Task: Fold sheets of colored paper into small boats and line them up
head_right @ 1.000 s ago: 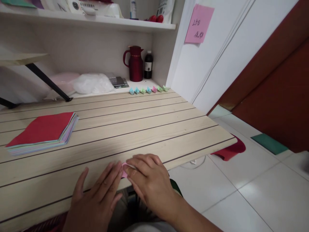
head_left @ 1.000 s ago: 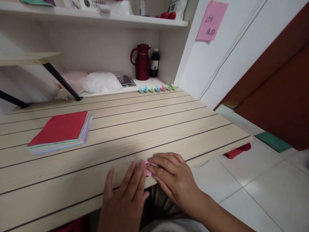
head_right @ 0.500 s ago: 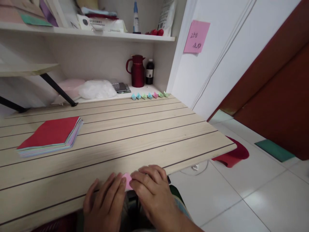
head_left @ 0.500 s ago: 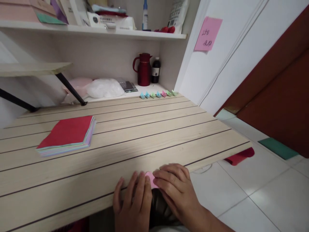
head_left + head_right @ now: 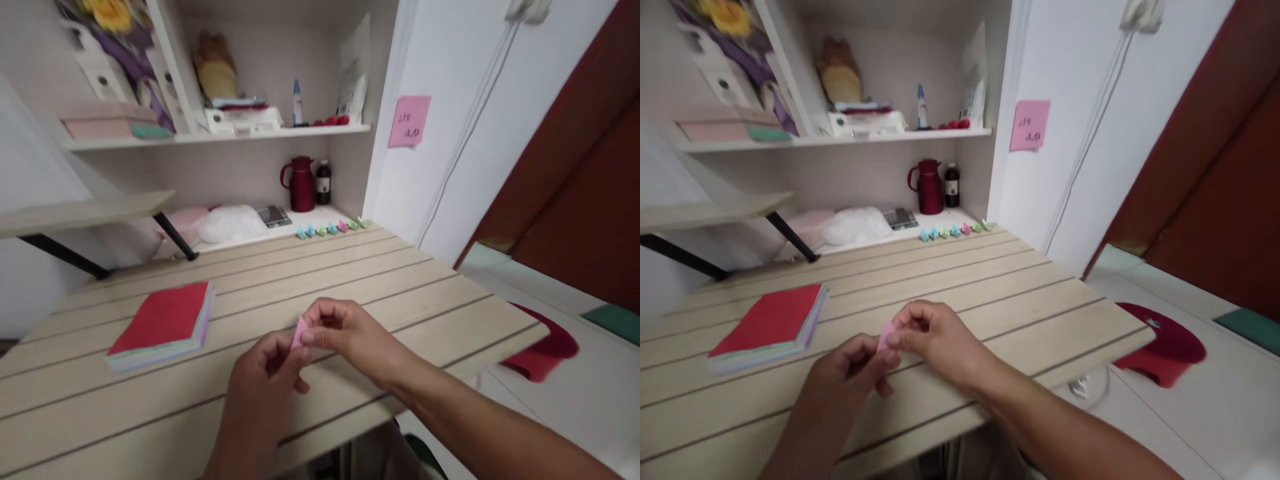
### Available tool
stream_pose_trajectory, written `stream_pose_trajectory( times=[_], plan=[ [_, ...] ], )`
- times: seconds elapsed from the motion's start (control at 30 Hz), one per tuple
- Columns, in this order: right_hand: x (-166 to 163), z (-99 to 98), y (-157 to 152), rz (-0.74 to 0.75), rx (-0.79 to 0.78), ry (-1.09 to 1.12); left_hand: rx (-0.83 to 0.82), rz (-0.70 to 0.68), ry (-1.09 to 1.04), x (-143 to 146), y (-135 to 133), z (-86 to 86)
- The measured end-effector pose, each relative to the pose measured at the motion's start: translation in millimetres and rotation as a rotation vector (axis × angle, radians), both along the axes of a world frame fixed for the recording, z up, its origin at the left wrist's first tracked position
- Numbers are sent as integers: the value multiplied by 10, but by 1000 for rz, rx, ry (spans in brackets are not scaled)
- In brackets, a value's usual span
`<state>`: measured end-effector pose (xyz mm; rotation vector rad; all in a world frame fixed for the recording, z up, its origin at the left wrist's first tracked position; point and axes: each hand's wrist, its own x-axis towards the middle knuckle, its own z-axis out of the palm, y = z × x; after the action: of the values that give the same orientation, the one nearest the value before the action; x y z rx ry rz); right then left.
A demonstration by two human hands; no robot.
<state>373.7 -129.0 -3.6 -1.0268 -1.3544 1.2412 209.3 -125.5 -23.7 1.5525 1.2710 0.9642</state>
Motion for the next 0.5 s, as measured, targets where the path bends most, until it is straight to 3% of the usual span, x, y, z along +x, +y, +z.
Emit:
stream_pose_trajectory(
  times=[0.1,0.2,0.33,0.5],
  plan=[
    [-17,38,571,-25,-118,191,-151,-30,-280,138,482,95],
    [-70,-85,907,-55,-316,444,-284,16,-595,239,755,-6],
    [-158,-314,965,-46,-376,615,-277,46,-698,290,826,-214],
    [-226,-370,878,-32,-188,543,-213,69,-685,272,850,-302]
  ],
)
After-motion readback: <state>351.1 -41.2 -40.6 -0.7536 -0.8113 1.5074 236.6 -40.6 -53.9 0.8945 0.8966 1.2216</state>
